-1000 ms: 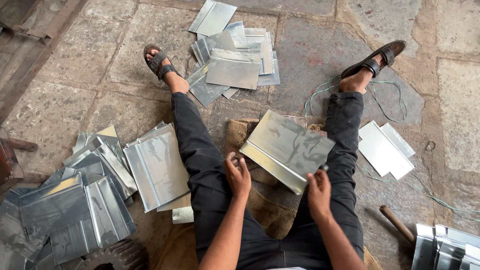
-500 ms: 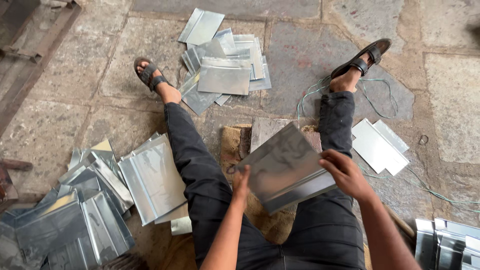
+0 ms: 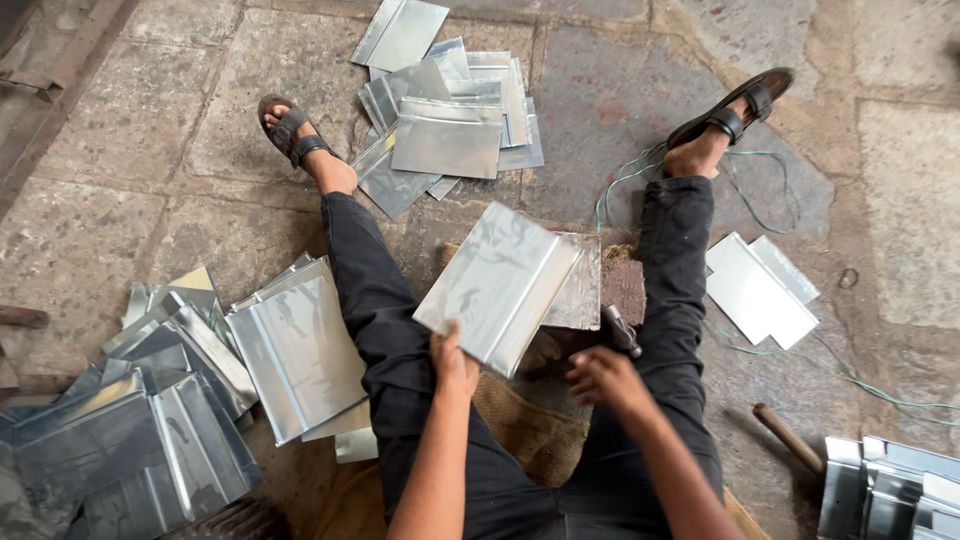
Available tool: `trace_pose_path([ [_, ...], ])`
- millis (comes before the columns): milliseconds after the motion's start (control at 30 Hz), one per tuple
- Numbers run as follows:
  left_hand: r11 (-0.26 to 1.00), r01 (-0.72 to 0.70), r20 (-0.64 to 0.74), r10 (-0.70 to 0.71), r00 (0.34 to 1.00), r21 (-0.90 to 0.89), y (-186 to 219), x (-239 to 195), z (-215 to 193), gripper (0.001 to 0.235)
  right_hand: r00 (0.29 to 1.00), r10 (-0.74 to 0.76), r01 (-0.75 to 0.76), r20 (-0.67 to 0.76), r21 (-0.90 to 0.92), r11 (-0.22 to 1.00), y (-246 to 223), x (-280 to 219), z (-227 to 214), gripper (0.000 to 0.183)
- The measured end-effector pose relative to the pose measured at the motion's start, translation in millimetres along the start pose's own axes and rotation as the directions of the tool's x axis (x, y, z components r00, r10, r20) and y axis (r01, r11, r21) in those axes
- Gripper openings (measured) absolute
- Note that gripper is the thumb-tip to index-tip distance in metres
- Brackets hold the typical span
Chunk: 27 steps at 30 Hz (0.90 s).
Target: The person sits on the floor and hammers the edges of several metal sheets one by one against a stone block using a hammer.
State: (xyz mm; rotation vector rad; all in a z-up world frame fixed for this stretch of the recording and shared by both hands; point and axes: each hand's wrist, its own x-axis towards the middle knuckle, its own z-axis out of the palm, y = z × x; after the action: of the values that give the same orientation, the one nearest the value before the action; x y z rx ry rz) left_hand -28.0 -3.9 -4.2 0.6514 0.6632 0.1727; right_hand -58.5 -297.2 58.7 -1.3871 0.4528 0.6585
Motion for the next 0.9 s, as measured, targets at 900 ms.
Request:
trace_pose_path([
  [900, 0.842, -0.235, -0.055, 0.298, 0.953, 0.486, -44.4, 71.9, 60.9, 0.053, 0.960, -0.153, 0.238, -0.235, 0.393, 0.888, 11.7, -25.1, 12.8, 0.010],
])
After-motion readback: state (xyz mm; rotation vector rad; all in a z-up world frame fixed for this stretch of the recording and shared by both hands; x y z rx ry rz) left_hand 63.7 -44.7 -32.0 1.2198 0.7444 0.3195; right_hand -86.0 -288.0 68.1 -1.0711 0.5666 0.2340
